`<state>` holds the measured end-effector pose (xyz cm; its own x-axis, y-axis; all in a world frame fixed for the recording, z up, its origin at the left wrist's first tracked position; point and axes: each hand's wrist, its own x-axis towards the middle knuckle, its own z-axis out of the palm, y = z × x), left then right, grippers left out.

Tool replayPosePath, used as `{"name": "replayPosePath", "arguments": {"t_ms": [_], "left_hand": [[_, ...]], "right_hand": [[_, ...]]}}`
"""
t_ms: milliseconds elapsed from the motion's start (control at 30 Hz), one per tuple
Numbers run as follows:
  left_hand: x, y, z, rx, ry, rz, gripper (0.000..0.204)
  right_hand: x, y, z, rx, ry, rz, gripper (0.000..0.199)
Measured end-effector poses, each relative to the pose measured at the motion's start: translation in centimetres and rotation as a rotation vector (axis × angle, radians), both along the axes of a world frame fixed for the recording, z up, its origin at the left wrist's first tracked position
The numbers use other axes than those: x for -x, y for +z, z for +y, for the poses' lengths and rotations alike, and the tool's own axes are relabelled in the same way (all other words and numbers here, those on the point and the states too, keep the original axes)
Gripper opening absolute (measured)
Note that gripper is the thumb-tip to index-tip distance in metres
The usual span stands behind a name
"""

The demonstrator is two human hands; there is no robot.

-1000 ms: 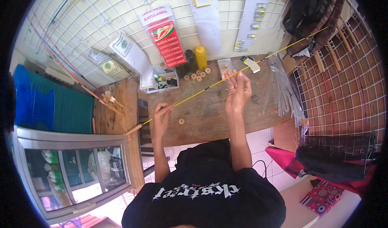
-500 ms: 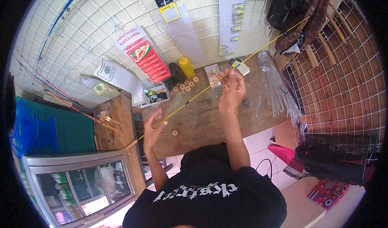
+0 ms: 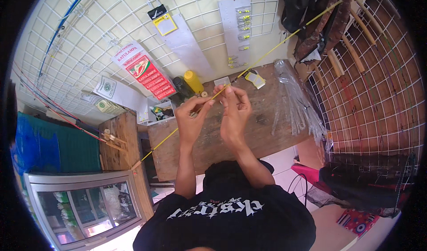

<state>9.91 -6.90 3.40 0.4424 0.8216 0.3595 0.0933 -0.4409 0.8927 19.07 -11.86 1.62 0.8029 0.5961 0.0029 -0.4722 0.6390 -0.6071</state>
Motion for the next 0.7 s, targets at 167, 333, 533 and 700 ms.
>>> {"name": "replayPosePath", "arguments": {"t_ms": [167,333,533,700], "left_hand": [[-0.4,-0.3,0.1,-0.063,0.019,0.008,0.012],[-0.8,-0.6,0.3,-0.066,0.032,0.018,0.011],[-0.8,-0.7,0.4,-0.025,0.038,0.052,0.012],[-0.9,-0.8,0.6,-0.041,0.056,0.055,0.013]], "right_hand": [[-0.6,-0.4,-0.2,-0.030,0.004,0.075,0.012],[-1.0,-0.4,-0.4,-0.042,0.075,0.183,0.010],[-1.0,-1.0,-0.2,-0.051,0.122,0.252,0.010],[-0.9,-1.0,0.1,-0.067,0.119,0.266,0.011]]}}
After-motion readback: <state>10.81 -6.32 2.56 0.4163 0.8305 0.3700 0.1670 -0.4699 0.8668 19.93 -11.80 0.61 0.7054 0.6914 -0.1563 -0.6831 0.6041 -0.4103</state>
